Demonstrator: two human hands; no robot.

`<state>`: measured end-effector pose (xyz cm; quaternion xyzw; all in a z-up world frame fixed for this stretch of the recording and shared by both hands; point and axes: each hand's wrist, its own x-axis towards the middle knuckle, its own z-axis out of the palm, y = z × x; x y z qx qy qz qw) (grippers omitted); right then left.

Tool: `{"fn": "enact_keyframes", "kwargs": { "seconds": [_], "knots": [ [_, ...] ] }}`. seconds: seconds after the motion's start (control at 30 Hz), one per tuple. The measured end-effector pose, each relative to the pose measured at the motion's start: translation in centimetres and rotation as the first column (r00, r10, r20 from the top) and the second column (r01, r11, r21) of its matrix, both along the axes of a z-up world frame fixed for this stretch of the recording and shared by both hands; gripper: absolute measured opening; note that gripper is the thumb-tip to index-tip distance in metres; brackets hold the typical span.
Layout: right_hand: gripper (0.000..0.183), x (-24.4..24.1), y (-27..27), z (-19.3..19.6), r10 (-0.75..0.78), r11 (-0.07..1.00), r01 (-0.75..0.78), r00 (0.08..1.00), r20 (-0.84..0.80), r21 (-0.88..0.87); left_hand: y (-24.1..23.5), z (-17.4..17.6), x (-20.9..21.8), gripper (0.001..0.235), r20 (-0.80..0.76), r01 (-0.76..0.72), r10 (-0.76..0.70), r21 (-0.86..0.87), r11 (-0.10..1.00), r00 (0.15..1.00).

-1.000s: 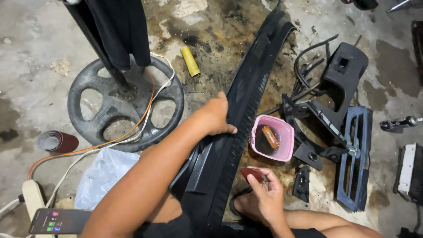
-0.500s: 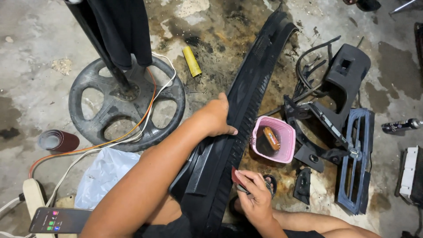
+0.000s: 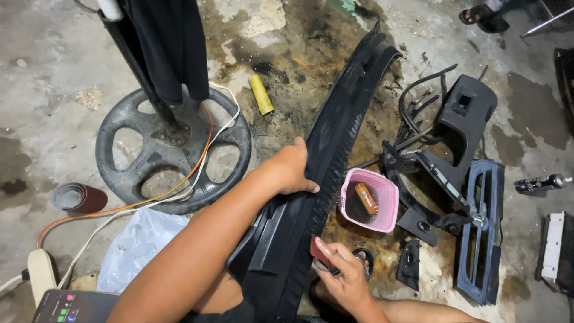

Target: The person sits on the floor and sands a long black plastic car part using a sanding block. They hold the part with one hand and rub the sanding block along its surface repeatedly.

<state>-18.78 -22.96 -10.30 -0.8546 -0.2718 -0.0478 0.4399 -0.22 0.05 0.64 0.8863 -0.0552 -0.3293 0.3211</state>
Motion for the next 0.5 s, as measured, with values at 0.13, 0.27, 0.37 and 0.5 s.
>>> {"fn": "enact_keyframes", "kwargs": {
  "seconds": [0.13,0.27,0.37,0.5],
  "knots": [
    [0.048,0.5,-1.7,-2.7,0.108,0.994,-0.108,0.994,-0.015,-0.017,-0.1,0.3,-0.1,0.097,-0.002,0.009,-0.009,0.016,1.000,1.000],
    [0.043,1.7,-0.2,-2.7,0.114,0.993,-0.114,0.993,0.005,0.019,-0.2,-0.2,-0.1,0.097,0.032,0.008,-0.009,0.020,1.000,0.999],
    [0.041,0.8,-0.4,-4.0,0.095,0.995,-0.095,0.995,0.014,-0.001,-0.4,-4.5,0.3,0.097,0.155,0.026,-0.024,-0.009,1.000,0.988],
    [0.044,0.1,-0.9,-4.5,0.067,0.997,-0.064,0.996,-0.062,0.051,-1.0,-4.0,0.2,0.090,0.153,-0.001,0.001,-0.002,1.000,0.988]
  ]
}}
